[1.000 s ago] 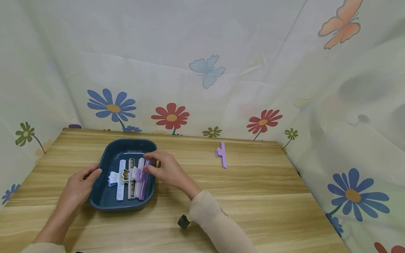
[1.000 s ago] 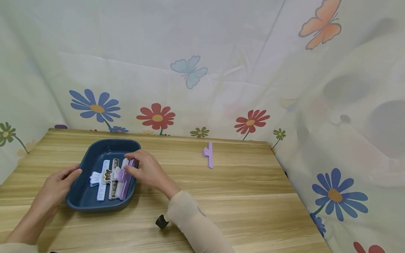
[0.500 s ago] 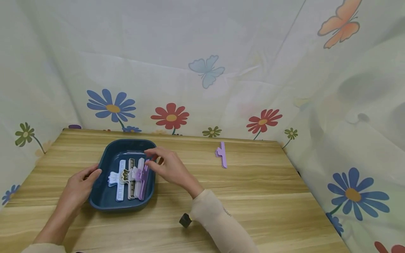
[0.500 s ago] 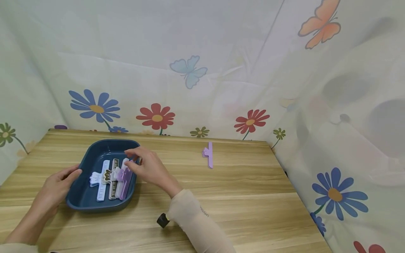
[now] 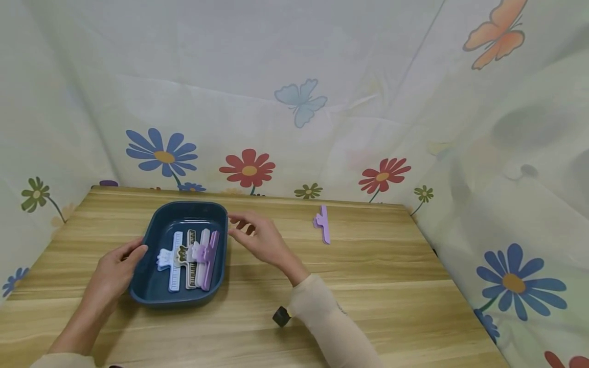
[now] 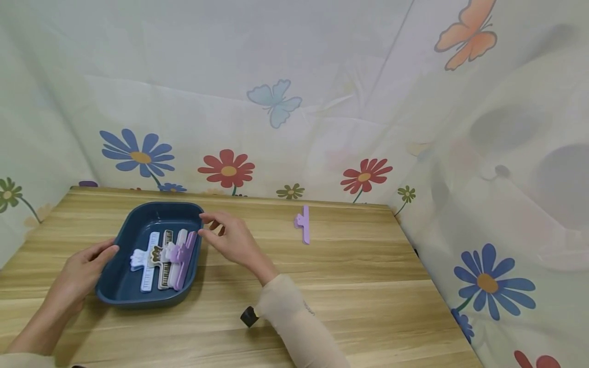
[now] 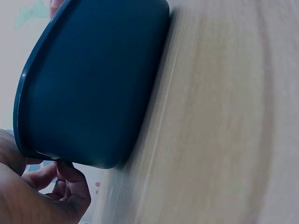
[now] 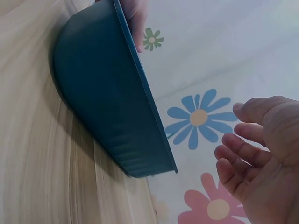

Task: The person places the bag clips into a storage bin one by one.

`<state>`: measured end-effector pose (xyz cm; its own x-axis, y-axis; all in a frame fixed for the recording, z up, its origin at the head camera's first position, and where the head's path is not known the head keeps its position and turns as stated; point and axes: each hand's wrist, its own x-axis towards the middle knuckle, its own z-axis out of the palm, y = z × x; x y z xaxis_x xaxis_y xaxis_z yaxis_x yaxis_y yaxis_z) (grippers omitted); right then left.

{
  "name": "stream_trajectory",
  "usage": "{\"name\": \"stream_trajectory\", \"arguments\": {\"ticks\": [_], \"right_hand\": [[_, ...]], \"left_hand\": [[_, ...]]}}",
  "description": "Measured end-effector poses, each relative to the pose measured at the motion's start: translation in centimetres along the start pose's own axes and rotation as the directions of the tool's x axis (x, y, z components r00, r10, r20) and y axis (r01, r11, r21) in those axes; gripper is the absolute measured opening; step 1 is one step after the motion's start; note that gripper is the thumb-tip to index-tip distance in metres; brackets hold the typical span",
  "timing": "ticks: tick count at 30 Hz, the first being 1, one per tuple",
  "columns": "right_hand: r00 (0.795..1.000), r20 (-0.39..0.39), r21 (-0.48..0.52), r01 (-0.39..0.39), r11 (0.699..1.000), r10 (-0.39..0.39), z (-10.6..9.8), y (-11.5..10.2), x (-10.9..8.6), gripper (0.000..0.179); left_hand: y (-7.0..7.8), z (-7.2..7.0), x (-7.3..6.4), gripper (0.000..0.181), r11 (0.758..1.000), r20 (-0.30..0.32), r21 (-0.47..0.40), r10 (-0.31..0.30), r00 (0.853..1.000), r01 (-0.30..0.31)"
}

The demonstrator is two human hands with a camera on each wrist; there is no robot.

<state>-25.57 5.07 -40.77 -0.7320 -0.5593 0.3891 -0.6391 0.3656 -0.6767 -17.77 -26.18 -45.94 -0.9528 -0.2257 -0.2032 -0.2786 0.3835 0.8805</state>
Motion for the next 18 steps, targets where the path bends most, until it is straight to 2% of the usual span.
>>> {"name": "stream_trajectory", "arguments": {"ticks": [10, 18], "right_hand": [[0.999, -0.047, -0.005, -0.027, 1.000, 0.027, -1.7, 1.0, -0.9, 0.036], [0.994, -0.097, 0.028, -0.055, 0.998, 0.057, -3.2, 2.0, -2.1, 0.035]], "left_hand": [[-0.1, 0.0, 0.1, 0.072, 1.000, -0.006, -0.007, -0.003, 1.000, 0.003], [-0.1, 0.1, -0.1, 0.073, 0.999, -0.026, -0.007, 0.043, 0.999, -0.043]]}}
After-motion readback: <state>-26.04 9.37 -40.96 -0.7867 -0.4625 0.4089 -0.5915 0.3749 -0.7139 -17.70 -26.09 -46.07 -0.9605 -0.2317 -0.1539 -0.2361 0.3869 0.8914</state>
